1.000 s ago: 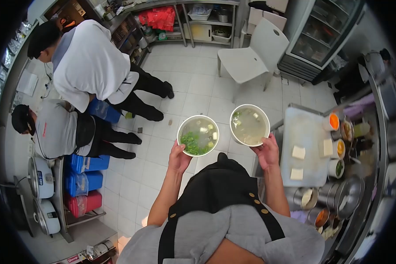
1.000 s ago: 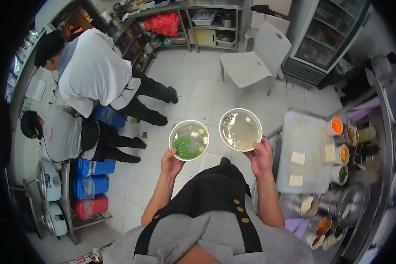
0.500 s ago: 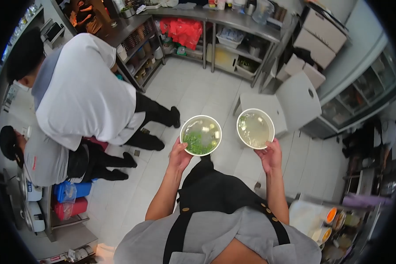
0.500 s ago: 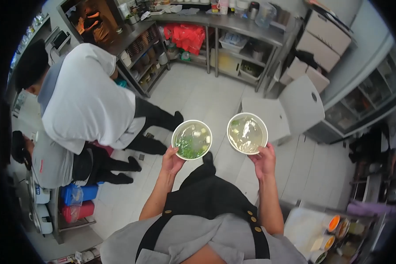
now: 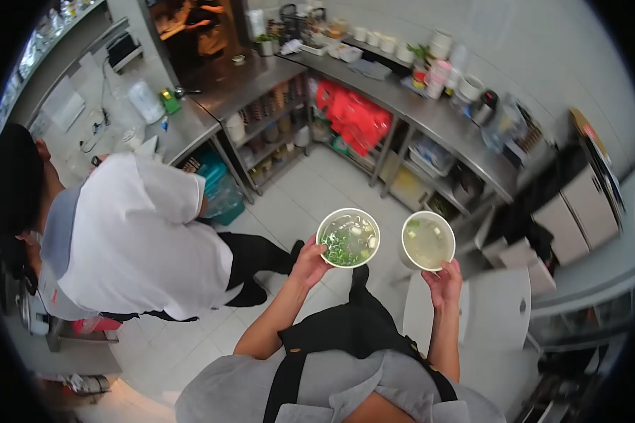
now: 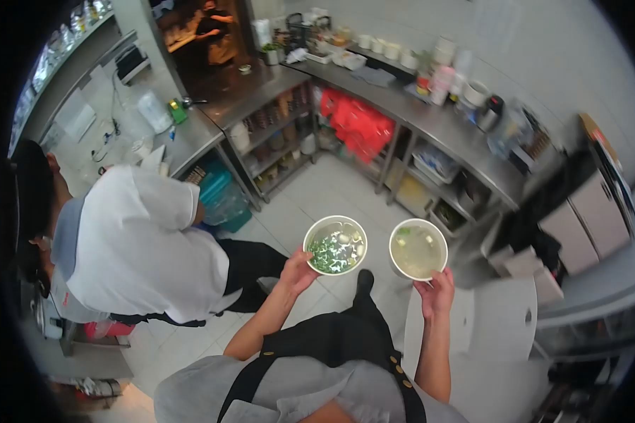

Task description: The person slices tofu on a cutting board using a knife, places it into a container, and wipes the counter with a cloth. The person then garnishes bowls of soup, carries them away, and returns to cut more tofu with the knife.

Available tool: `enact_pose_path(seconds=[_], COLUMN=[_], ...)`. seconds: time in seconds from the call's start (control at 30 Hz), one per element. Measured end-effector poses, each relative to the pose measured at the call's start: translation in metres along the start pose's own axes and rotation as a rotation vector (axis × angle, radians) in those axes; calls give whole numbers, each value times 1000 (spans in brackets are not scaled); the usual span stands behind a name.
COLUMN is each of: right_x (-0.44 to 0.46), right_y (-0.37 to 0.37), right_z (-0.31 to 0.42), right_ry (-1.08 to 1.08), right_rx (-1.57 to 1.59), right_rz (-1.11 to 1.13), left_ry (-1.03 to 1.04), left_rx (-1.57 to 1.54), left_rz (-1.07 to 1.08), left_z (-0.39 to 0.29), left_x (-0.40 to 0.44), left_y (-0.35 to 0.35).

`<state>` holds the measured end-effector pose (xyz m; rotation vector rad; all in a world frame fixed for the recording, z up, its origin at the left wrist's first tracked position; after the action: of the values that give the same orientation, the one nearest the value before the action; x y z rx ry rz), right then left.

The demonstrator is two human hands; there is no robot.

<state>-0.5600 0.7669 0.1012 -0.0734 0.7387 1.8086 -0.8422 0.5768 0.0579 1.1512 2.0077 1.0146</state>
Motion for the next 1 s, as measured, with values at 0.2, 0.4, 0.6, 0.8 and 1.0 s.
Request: enact_pose_path(seconds=[0.2, 0.4, 0.6, 0.8, 1.0], right_x=[165, 301, 401, 459, 467], right_y=[93, 234, 410, 595, 764], right_z=[28, 28, -18, -104, -217], right_ry=[67, 186, 280, 388, 532], right_rx=[-48, -156, -245, -388, -415], right_rz=[209, 415, 690, 854, 1042], left_ry=[165, 372, 660, 899, 1099], left_rx=[-39, -89, -82, -130, -73], left_rz=[-109, -354, -481, -598, -783], left_z=[-58, -130, -223, -309, -388], left_x=[94, 163, 204, 217, 207], left_y=[7, -44, -99, -176, -260])
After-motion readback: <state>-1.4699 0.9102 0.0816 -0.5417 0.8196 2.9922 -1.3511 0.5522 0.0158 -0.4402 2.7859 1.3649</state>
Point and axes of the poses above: each hand's wrist, its own x-axis towards the middle knuckle, its own y-axis out of the palm, z = x × y, the point moved 8 cm from there along x, towards the middle knuckle, and after that the axes turned 2 degrees about y, right-handed, at the moved point
